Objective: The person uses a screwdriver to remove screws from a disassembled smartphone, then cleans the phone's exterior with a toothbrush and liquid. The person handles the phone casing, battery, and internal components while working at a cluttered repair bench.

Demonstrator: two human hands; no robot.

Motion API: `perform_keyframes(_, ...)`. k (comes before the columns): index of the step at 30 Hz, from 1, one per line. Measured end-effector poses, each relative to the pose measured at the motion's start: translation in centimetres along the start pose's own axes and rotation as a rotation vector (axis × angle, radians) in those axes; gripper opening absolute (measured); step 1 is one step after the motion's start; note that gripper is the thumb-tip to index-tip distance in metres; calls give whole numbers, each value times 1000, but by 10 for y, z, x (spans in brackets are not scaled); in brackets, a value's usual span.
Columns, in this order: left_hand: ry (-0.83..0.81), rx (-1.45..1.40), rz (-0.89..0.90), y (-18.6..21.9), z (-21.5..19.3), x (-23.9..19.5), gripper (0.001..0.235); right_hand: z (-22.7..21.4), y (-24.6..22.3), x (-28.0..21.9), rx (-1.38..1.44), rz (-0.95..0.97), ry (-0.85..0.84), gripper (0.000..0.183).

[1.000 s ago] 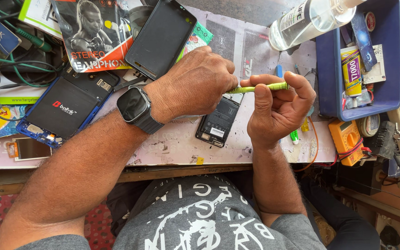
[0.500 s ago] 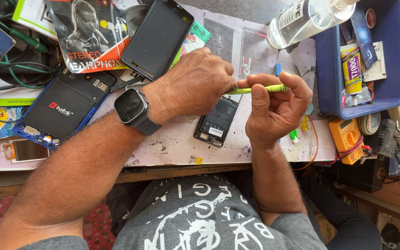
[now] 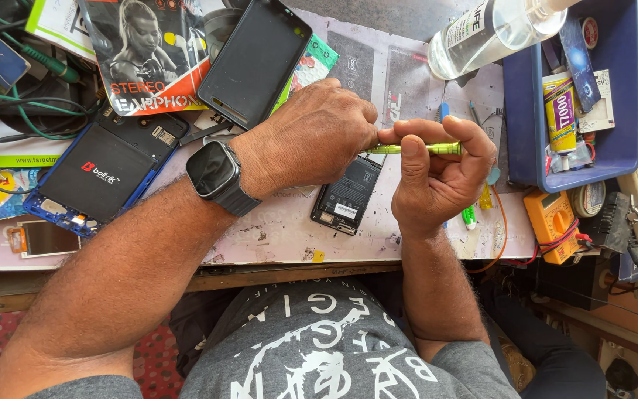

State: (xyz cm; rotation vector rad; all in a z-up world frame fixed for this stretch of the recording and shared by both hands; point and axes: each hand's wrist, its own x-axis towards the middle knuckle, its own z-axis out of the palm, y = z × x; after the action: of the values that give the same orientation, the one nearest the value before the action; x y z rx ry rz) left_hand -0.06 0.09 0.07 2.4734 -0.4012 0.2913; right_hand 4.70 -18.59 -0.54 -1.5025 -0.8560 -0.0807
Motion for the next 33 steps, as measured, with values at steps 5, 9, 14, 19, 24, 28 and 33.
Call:
perform_keyframes(5, 15, 9, 13, 0, 2, 1, 4, -2, 2, 0, 16, -3, -13, 32)
perform_keyframes(9, 29, -25, -4, -1, 4, -1, 4, -4, 6, -3, 0, 0, -25, 30)
perform_keyframes(14, 85, -58, 63, -3, 4, -3, 2, -8, 7, -7, -34, -2, -53, 31)
perform_keyframes(19, 93, -108, 73, -2, -2, -2, 11, -9, 9, -5, -88, -29, -86, 30)
perform_keyframes(24, 114, -202, 62, -3, -7, -2, 8, -9, 10, -4, -45, 39, -69, 31)
perform_keyframes(28, 156, -216, 48, -5, -10, -2, 5, -12, 9, 3, 194, 197, -44, 30)
perform_keyframes(33, 226, -224, 51, -4, -12, -1, 7, -32, 3, 18, 540, 395, -75, 37)
